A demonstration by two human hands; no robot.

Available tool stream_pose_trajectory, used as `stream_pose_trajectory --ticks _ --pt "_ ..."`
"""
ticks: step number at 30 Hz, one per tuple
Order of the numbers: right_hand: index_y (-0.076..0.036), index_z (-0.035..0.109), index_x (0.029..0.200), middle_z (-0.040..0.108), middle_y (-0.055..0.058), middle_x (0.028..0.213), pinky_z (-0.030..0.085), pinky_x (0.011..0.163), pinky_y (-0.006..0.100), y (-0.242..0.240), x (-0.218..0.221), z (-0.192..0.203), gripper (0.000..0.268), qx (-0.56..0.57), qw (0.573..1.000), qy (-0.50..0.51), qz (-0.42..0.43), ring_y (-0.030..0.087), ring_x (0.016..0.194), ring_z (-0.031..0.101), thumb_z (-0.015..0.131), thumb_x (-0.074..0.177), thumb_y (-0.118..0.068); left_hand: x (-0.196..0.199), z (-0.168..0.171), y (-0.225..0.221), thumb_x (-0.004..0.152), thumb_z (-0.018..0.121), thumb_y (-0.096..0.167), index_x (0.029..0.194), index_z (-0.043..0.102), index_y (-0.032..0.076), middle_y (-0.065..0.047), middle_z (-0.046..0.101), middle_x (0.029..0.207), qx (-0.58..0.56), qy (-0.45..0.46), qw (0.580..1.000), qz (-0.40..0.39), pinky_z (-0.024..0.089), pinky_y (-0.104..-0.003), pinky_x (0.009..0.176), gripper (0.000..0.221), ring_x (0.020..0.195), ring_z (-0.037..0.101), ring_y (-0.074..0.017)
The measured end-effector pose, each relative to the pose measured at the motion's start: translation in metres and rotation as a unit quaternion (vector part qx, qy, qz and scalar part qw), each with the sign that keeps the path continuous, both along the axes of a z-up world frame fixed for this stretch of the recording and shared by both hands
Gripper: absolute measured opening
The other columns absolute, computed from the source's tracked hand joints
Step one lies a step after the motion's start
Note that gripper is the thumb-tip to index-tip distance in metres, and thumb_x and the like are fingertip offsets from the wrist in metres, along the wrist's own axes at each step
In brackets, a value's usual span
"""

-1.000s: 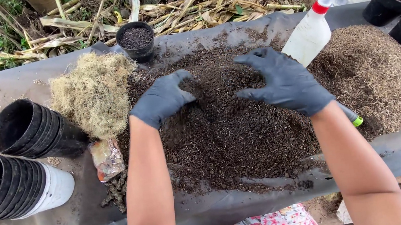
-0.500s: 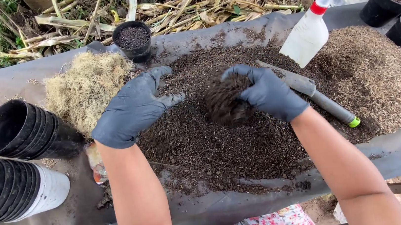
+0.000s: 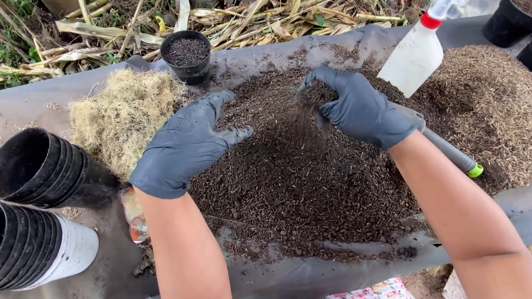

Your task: Mixing different types of soil and substrate on a potting table using a hand trowel and gloved hands.

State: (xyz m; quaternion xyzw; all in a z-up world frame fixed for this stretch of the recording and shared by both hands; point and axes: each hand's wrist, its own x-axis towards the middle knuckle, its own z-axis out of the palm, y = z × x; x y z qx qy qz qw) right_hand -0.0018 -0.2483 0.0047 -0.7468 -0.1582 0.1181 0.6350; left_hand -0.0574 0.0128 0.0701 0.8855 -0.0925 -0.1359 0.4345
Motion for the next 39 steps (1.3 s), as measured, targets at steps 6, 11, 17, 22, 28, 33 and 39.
stream_pose_trajectory --ticks 6,11,17,22,28,33,39 --pt "-0.018 0.061 0.134 0.058 0.005 0.122 0.042 0.104 0.018 0.009 -0.04 0.068 0.038 -0.286 0.953 0.067 0.075 0.008 0.114 0.057 0.046 0.101 -0.008 0.0 -0.002 -0.003 0.09 0.069 0.041 0.157 0.043 0.01 -0.025 0.059 0.143 0.002 0.024 1.0 0.0 0.045 -0.056 0.109 0.078 0.135 0.054 -0.0465" --pt "-0.017 0.063 0.122 0.055 0.016 0.139 0.023 0.117 0.061 -0.035 -0.045 0.025 0.037 -0.312 0.926 -0.187 0.101 0.039 0.131 0.05 0.031 0.104 -0.01 -0.001 -0.006 0.003 0.094 0.067 0.037 0.156 0.042 0.011 -0.023 0.059 0.136 -0.008 0.03 0.999 0.018 0.048 -0.054 0.104 0.072 0.131 0.057 -0.0411" --pt "-0.024 0.052 0.145 0.048 0.021 0.151 0.039 0.104 0.057 -0.071 -0.065 -0.067 0.061 -0.386 0.782 -0.487 0.054 0.04 0.128 0.051 0.04 0.098 -0.062 0.0 -0.006 0.005 0.088 0.067 0.036 0.138 0.063 0.032 0.009 0.073 0.117 0.075 0.004 0.996 0.053 0.045 -0.032 0.091 0.05 0.102 0.063 -0.0097" --pt "-0.039 0.045 0.151 0.03 0.013 0.165 0.025 0.118 0.067 -0.072 -0.062 -0.117 0.088 -0.396 0.759 -0.507 0.095 0.042 0.149 0.032 0.06 0.077 -0.085 0.005 -0.014 0.009 0.091 0.065 0.026 0.145 0.055 0.024 0.005 0.067 0.137 -0.009 -0.017 1.0 0.01 0.043 -0.03 0.103 0.055 0.122 0.063 -0.0089" --pt "-0.043 0.051 0.147 0.029 0.013 0.162 0.023 0.12 0.066 -0.033 -0.036 -0.133 0.08 -0.322 0.746 -0.571 0.117 0.038 0.15 0.022 0.068 0.073 -0.016 0.005 -0.006 0.001 0.091 0.065 0.028 0.145 0.057 0.031 0.008 0.072 0.12 0.01 0.024 0.998 0.053 0.046 -0.028 0.094 0.055 0.107 0.063 -0.007" --pt "-0.044 0.054 0.143 0.038 0.006 0.16 0.048 0.097 0.061 0.014 -0.02 -0.112 0.063 -0.355 0.719 -0.582 0.14 0.049 0.128 0.049 0.047 0.094 -0.005 0.007 -0.009 0.002 0.09 0.063 0.035 0.148 0.055 0.032 0.008 0.07 0.13 0.072 0.001 0.996 0.044 0.048 -0.032 0.094 0.058 0.104 0.064 -0.0125" --pt "-0.011 0.064 0.095 0.06 -0.001 0.089 0.045 0.07 0.033 0.045 0.023 -0.058 0.03 -0.175 0.963 -0.094 0.181 0.014 0.078 0.055 0.059 0.088 -0.041 0.002 -0.006 0.003 0.091 0.063 0.025 0.143 0.057 0.021 0.006 0.071 0.138 -0.042 -0.006 0.999 0.017 0.049 -0.027 0.107 0.053 0.122 0.068 -0.0067"
